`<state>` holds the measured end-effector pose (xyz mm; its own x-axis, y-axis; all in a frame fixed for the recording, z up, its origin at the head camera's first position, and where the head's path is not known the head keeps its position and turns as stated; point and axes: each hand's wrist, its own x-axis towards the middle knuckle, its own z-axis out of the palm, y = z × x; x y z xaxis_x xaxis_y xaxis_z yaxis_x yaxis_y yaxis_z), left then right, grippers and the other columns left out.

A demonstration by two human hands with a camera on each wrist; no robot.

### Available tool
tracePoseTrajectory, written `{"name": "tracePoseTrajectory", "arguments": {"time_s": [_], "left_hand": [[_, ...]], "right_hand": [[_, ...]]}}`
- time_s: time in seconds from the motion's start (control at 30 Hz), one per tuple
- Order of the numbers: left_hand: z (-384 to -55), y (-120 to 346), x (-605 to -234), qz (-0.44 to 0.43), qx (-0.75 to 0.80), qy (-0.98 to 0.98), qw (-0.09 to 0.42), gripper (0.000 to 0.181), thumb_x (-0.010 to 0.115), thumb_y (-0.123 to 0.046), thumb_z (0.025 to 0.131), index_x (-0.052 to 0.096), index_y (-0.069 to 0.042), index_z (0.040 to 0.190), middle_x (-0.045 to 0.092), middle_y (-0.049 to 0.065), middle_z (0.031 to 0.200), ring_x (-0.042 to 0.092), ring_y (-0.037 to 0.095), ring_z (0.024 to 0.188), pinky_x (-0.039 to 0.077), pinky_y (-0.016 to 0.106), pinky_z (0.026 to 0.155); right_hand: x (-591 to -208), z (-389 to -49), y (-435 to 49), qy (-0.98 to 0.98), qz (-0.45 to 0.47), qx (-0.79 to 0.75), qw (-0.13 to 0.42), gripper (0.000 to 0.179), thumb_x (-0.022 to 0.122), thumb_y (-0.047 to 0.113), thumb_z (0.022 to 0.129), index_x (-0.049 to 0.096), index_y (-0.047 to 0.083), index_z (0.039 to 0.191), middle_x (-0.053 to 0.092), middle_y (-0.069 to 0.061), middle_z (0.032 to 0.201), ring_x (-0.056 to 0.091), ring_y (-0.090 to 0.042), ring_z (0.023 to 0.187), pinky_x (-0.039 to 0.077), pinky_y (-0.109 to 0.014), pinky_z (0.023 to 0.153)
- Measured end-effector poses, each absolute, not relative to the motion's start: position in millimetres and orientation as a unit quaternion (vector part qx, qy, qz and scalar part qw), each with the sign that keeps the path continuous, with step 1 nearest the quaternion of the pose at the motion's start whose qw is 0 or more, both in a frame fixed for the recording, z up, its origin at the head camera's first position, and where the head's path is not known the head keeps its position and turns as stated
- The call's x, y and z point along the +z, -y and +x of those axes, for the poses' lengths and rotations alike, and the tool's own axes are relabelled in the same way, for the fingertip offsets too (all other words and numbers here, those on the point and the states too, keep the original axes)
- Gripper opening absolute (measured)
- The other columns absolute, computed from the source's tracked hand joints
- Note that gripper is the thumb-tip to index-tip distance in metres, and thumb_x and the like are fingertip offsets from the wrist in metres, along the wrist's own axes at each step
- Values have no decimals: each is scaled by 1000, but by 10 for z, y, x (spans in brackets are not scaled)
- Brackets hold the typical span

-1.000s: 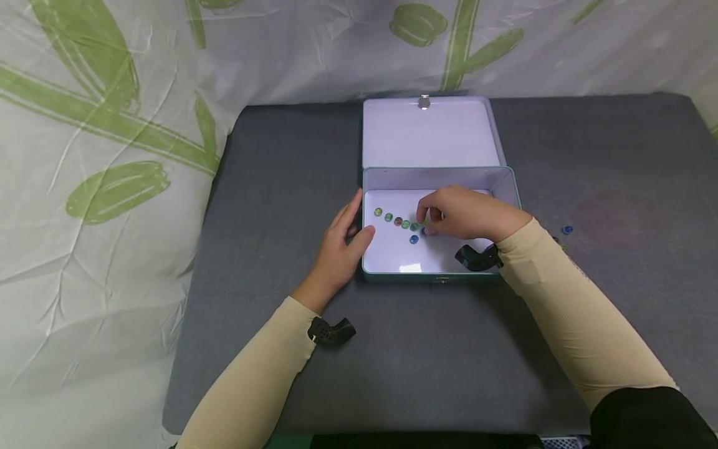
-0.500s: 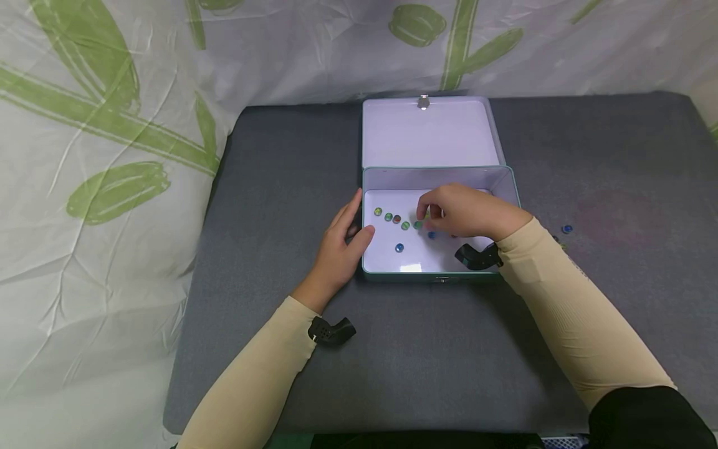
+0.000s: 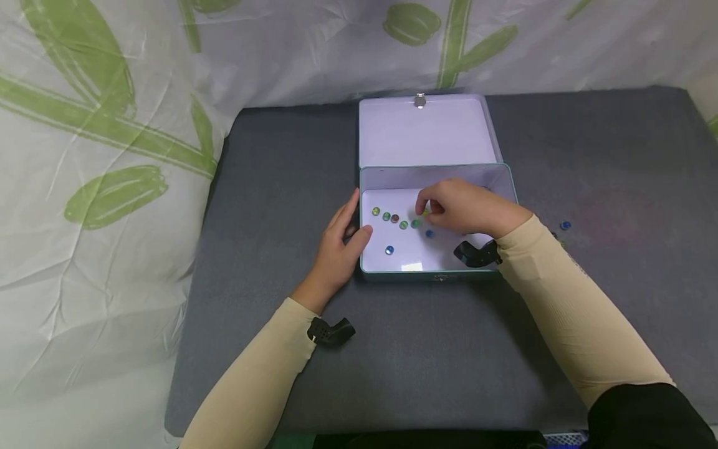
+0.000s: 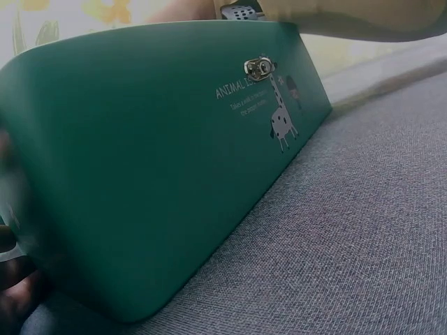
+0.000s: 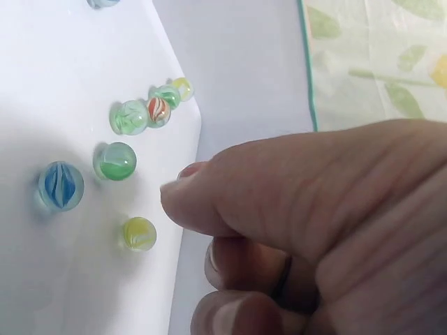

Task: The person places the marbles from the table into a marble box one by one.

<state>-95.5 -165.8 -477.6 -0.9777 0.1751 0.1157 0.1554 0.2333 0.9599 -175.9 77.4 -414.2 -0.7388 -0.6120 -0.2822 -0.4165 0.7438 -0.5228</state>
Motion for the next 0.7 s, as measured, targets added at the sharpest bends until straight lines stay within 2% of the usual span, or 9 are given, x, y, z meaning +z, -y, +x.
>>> {"name": "tracePoseTrajectory", "arguments": {"time_s": [0.2, 0.53, 0.7], "left_hand": [[-879, 1624, -4492, 104, 606, -789, 13, 62, 52, -12, 96, 29, -4, 153, 32, 16, 156, 34, 23, 140, 38, 47, 105], [-851, 1613, -4443, 101, 607, -788, 13, 62, 51, -12, 96, 29, -4, 153, 31, 16, 156, 32, 24, 141, 36, 50, 106], [-854, 1614, -4447, 106, 608, -786, 13, 61, 51, -11, 97, 28, -3, 153, 30, 16, 156, 31, 24, 142, 36, 50, 106]], "right_hand": [[-4123, -1770, -783, -909, -282, -211, 222, 16, 60, 3, 89, 71, 9, 99, 49, -5, 65, 44, -17, 57, 38, -32, 55], [-4033, -1742, -821, -909, -271, -229, 218, 14, 62, 7, 92, 70, 10, 103, 51, -7, 67, 49, -19, 53, 48, -32, 50], [-3940, -1721, -880, -910, -268, -233, 216, 16, 63, 8, 92, 69, 9, 107, 50, -7, 67, 52, -19, 54, 48, -32, 54]]}}
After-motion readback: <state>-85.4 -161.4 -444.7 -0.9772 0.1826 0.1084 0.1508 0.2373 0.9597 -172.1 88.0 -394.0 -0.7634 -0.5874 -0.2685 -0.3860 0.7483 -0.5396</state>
